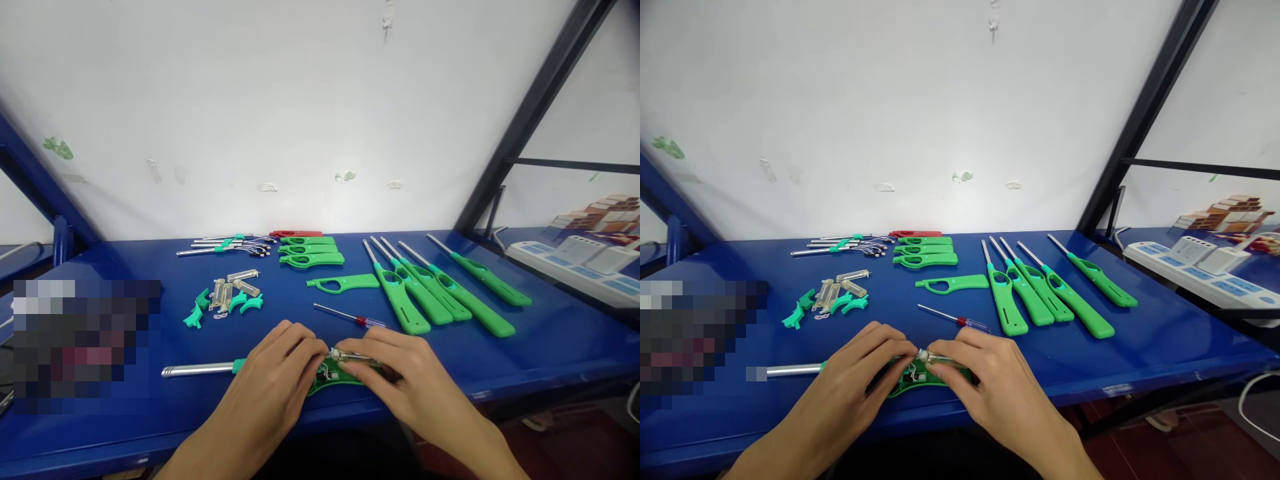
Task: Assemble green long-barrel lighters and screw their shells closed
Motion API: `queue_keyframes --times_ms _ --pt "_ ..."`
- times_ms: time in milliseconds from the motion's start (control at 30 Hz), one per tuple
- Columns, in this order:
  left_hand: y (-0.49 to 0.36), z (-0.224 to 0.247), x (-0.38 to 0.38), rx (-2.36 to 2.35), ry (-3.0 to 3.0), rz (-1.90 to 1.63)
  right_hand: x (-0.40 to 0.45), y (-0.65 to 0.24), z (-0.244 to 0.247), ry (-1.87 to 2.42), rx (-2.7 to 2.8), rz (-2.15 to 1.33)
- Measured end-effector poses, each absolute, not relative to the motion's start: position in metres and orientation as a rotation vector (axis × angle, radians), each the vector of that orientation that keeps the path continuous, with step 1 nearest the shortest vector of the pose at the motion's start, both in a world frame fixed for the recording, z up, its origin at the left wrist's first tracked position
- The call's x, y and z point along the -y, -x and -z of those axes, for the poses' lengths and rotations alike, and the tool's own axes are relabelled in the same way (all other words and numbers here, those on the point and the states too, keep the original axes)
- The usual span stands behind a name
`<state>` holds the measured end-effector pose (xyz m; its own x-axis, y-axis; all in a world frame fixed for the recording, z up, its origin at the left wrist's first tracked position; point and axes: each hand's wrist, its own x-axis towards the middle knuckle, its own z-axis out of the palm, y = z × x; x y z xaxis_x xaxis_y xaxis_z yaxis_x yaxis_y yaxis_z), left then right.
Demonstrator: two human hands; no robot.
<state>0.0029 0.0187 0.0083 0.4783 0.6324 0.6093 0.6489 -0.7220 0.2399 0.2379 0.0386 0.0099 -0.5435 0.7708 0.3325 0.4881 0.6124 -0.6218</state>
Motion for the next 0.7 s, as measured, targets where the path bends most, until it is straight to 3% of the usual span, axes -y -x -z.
queue_keyframes --times_ms 700 --pt "-0.0010 -0.0043 -0.0192 1.292 2.660 1.053 -0.0385 -0.2381 -0.0017 0.898 2.202 -0.435"
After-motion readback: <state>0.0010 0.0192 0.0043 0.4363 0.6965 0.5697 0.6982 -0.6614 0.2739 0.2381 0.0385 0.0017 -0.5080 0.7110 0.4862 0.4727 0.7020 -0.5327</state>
